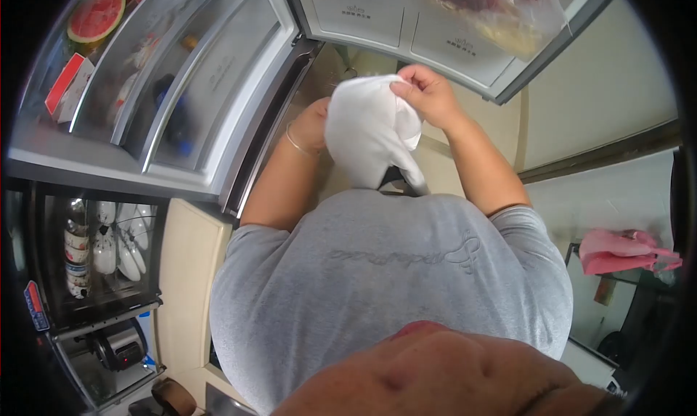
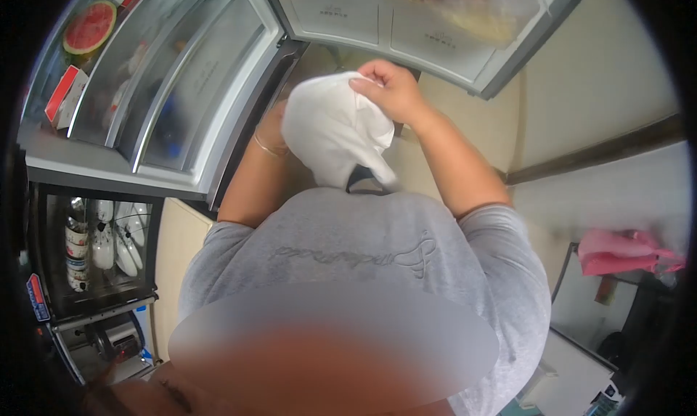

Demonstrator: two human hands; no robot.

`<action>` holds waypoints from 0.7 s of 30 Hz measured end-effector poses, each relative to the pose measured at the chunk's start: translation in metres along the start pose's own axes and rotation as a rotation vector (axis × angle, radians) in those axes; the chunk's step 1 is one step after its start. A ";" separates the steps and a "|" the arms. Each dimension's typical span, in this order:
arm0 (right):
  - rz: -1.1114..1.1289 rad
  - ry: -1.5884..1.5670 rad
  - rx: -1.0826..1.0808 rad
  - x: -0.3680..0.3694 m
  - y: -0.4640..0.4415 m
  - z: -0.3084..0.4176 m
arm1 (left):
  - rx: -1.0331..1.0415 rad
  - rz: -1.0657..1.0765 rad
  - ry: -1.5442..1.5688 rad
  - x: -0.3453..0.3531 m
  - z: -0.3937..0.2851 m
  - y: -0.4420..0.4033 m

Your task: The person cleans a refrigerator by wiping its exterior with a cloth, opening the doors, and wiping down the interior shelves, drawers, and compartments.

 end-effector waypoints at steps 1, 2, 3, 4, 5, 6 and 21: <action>0.049 -0.109 -0.005 0.003 0.008 0.015 | 0.056 -0.166 0.085 0.017 -0.001 0.000; 0.093 -0.215 -0.016 0.007 0.015 0.024 | 0.115 -0.328 0.166 0.035 -0.004 -0.004; 0.109 -0.221 -0.052 0.011 0.016 0.030 | 0.162 -0.396 0.173 0.052 -0.002 -0.010; 0.096 -0.215 -0.074 0.016 0.019 0.036 | 0.183 -0.401 0.134 0.068 0.004 -0.011; 0.083 0.035 -0.181 0.023 0.021 0.043 | 0.196 -0.381 0.078 0.081 0.012 -0.012; 0.062 0.291 -0.285 0.030 0.022 0.053 | 0.191 -0.289 -0.024 0.088 0.015 -0.009; -0.961 0.889 -0.576 -0.003 -0.036 0.354 | 0.802 -0.295 -1.411 0.058 -0.182 0.120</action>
Point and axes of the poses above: each hand's wrist, its own y-axis away from the middle knuckle, its own x-axis out of the palm, z = x × y, the point moved 2 cm from there along -y, towards the middle knuckle, and after that the axes turned 9 degrees about x, right-handed, at the moved point
